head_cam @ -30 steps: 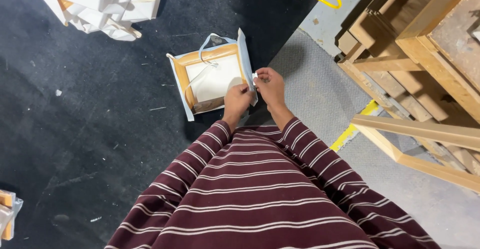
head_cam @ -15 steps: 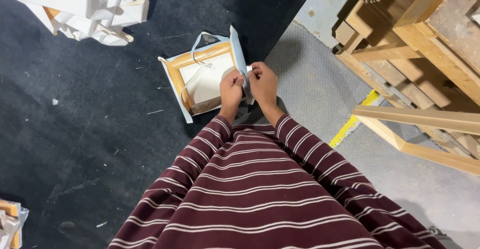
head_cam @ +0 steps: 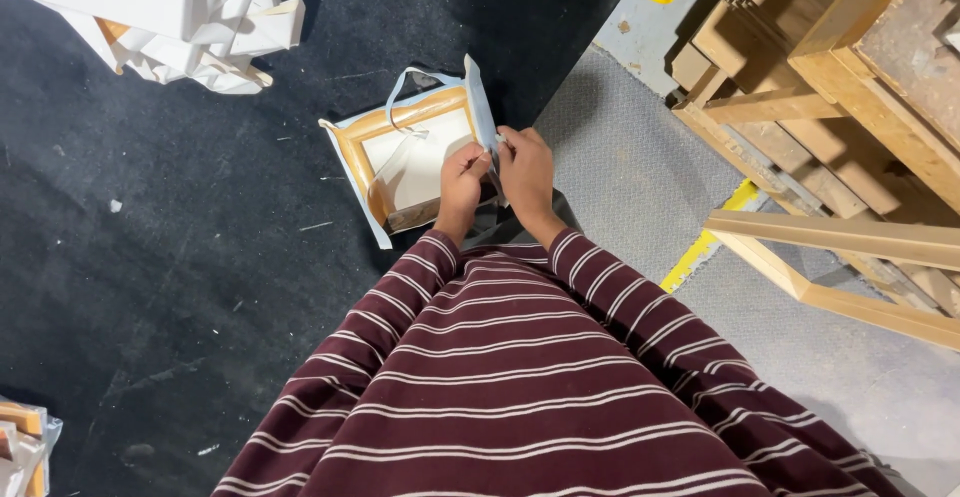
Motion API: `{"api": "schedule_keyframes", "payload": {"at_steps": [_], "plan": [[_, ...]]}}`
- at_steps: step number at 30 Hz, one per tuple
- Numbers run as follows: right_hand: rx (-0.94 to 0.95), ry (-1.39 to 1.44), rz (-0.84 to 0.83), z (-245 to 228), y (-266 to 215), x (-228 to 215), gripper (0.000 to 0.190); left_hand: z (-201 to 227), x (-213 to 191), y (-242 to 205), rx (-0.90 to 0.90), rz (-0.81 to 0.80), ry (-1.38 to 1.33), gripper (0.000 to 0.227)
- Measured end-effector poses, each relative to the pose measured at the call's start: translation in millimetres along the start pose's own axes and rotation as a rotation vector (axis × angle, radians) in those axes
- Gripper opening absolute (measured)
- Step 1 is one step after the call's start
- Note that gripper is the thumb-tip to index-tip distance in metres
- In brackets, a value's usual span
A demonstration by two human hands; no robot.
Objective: Assembling art frames by stapling canvas to wooden supports and applying finishing tape to the back.
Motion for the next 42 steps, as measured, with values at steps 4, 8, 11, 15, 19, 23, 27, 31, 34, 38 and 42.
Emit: {"api": "schedule_keyframes", "payload": {"at_steps": [4,8,11,15,19,23,27,31,34,38,42], "plan": [[0.152,0.206,0.001,11,-9,7,0.021,28,10,-13,0.061,-0.011,0.083,0.026],[0.257,0.322,-0.027,13,-4,11,0.021,7,-1,-2,0.123,-0.020,0.164,0.024],[0.317,0.309,-0.050,25,1,19,0.022,5,-3,-2,0.208,-0.017,0.242,0.022],[0.334,0.232,-0.072,31,6,25,0.019,-5,-7,2,0.244,-0.008,0.257,0.017],[0.383,0.328,-0.071,28,7,27,0.016,-7,-8,2,0.241,-0.015,0.250,0.016],[0.397,0.407,-0.071,19,15,41,0.016,-3,-6,-2,0.239,-0.084,0.207,0.020],[0.416,0.410,0.034,19,24,28,0.017,-5,-5,-7,0.214,-0.080,0.204,0.021],[0.554,0.552,0.039,59,28,8,0.017,-1,-8,-6,0.176,-0.072,0.210,0.018],[0.581,0.583,-0.026,77,25,17,0.016,17,-2,-13,0.086,-0.057,0.218,0.022],[0.567,0.614,-0.137,27,14,14,0.017,14,-23,-19,0.056,-0.025,0.266,0.022],[0.534,0.609,-0.207,21,9,22,0.014,1,-55,-31,-0.053,-0.026,0.510,0.021]]}}
Point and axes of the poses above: each hand's wrist, its own y-axis towards the middle knuckle, its own x-axis out of the palm, z = x × y, the point moved 5 cm from there along y, towards the middle knuckle, and after that the axes turned 14 degrees about -y, right-handed, at the moved point
